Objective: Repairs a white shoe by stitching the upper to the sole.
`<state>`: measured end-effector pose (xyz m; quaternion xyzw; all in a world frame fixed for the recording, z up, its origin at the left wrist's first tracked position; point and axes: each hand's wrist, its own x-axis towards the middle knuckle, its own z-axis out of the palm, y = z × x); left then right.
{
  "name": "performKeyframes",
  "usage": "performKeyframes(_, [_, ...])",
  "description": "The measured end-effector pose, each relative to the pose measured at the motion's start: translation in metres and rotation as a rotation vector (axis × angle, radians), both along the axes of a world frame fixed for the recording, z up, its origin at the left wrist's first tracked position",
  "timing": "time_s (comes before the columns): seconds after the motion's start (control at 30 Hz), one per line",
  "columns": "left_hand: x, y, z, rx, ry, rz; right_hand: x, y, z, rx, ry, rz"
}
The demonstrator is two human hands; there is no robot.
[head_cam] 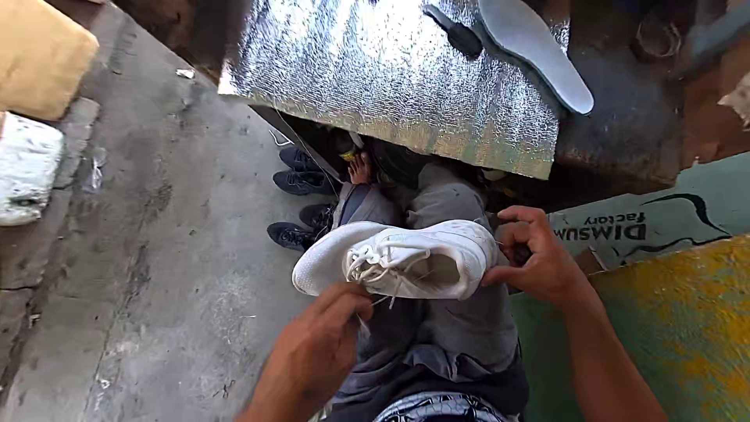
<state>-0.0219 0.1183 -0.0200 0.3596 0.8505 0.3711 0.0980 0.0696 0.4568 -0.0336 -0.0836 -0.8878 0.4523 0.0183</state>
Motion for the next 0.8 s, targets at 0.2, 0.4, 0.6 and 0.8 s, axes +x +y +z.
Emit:
performKeyframes(0.2, [-0.014,-0.052,-0.004,-0.072,-0.02,0.091,-0.006,-0.001,0.011,0.12,-0.118,0.011])
performKeyframes(0.4, [-0.008,-0.019,0.018,0.624,-0.505,-0.398,-0.018,0.013,0.028,-0.038,-0.084,0.087])
performKeyframes(0.6, [-0.024,0.021,0.023,0.599,-0.475,-0.294,-0.047,0.006,0.034,-0.898,-0.024,0.144])
performKeyframes(0.8, [-0.007,0.049,0.028,-0.228,0.436,-0.07,-0.045,-0.021,0.058,0.424,0.016,0.377])
